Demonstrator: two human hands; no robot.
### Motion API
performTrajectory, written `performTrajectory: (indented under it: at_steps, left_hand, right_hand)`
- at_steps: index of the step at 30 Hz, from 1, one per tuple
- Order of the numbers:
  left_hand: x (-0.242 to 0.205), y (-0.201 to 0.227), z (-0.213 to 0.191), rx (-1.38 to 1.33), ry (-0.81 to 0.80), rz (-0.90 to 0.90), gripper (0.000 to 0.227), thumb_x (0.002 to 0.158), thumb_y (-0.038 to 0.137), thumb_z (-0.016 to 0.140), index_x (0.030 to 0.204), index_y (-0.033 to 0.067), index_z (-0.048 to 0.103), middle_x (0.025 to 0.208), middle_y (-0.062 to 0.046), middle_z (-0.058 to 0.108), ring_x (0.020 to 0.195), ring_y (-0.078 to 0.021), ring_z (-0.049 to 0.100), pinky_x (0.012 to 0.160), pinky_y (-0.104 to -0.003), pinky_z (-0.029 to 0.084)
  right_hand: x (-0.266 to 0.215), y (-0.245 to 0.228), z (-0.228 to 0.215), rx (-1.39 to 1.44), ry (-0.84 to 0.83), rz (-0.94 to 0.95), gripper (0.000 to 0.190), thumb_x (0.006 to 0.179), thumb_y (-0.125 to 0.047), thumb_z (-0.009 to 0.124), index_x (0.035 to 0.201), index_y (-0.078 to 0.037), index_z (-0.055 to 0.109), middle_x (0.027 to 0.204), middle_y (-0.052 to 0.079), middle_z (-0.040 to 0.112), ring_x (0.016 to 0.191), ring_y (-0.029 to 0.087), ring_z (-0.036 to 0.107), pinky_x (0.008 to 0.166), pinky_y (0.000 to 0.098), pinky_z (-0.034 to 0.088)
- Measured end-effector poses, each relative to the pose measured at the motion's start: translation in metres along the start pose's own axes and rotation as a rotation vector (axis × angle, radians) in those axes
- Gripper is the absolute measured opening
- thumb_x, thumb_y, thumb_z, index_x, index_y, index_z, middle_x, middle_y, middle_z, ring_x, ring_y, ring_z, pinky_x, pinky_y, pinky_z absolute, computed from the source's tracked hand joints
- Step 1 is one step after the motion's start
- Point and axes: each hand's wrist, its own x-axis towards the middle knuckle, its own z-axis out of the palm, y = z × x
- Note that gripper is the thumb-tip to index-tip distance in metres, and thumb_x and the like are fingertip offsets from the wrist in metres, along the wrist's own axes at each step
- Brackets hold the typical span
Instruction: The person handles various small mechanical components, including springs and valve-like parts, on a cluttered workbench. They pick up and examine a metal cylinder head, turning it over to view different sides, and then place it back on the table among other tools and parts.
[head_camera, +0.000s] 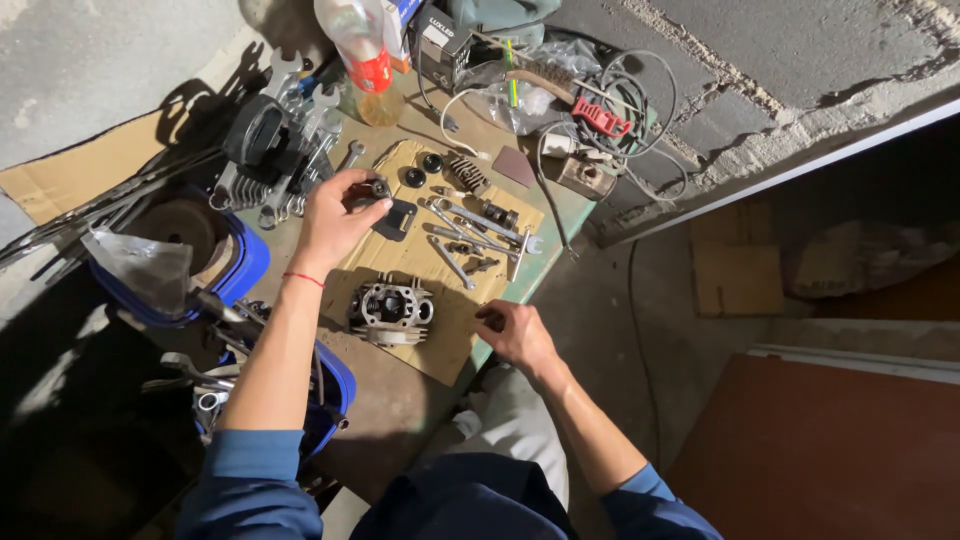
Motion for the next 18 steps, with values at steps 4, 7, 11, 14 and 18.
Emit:
performTrajectory:
  at_steps: [4,7,11,14,18]
  left_hand:
    - [0.013,-0.017,0.002,0.057,0.03,-0.01,0.034,0.086,0.0,0.081,0.117,-0.0028,0.067,0.106,-0.005,0.073,0.095,-0.0096,0.07,0.088,-0.024,0.059]
    - [0.017,-0.022,0.008,0.029,0.044,-0.043,0.035,0.084,0.001,0.081,0.117,-0.002,0.067,0.106,-0.005,0.073,0.096,-0.0103,0.07,0.09,-0.025,0.058]
    - [0.022,-0.028,0.019,0.102,0.046,-0.072,0.038,0.081,0.003,0.084,0.115,0.0006,0.067,0.105,-0.005,0.074,0.096,-0.0109,0.071,0.089,-0.025,0.059]
    - [0.029,-0.053,0.026,0.132,0.025,-0.08,0.038,0.08,0.004,0.085,0.114,0.0011,0.068,0.104,-0.005,0.075,0.094,-0.0112,0.072,0.087,-0.025,0.059]
    - [0.034,-0.075,0.035,0.165,0.021,-0.071,0.039,0.079,0.005,0.086,0.114,0.001,0.068,0.102,-0.005,0.075,0.093,-0.0115,0.072,0.085,-0.026,0.059]
  right_hand:
    - [0.003,0.01,0.018,0.016,0.013,-0.034,0.03,0.084,-0.025,0.078,0.102,-0.001,0.076,0.091,0.013,0.079,0.081,0.024,0.078,0.076,0.0337,0.061]
    - [0.004,0.011,0.025,0.005,0.01,-0.027,0.027,0.084,-0.023,0.077,0.101,-0.002,0.076,0.09,0.014,0.079,0.08,0.025,0.078,0.075,0.0342,0.061]
    - [0.006,0.019,0.028,0.005,0.019,-0.02,0.025,0.085,-0.02,0.077,0.101,-0.002,0.076,0.091,0.015,0.078,0.081,0.027,0.077,0.075,0.0351,0.061]
    - [0.01,0.022,0.027,0.044,0.031,-0.02,0.026,0.084,-0.02,0.076,0.103,-0.002,0.074,0.092,0.015,0.079,0.082,0.026,0.078,0.076,0.0347,0.061]
    - [0.021,0.022,0.027,0.038,0.074,-0.008,0.024,0.086,-0.019,0.076,0.102,-0.001,0.074,0.092,0.016,0.078,0.084,0.028,0.078,0.078,0.0357,0.061]
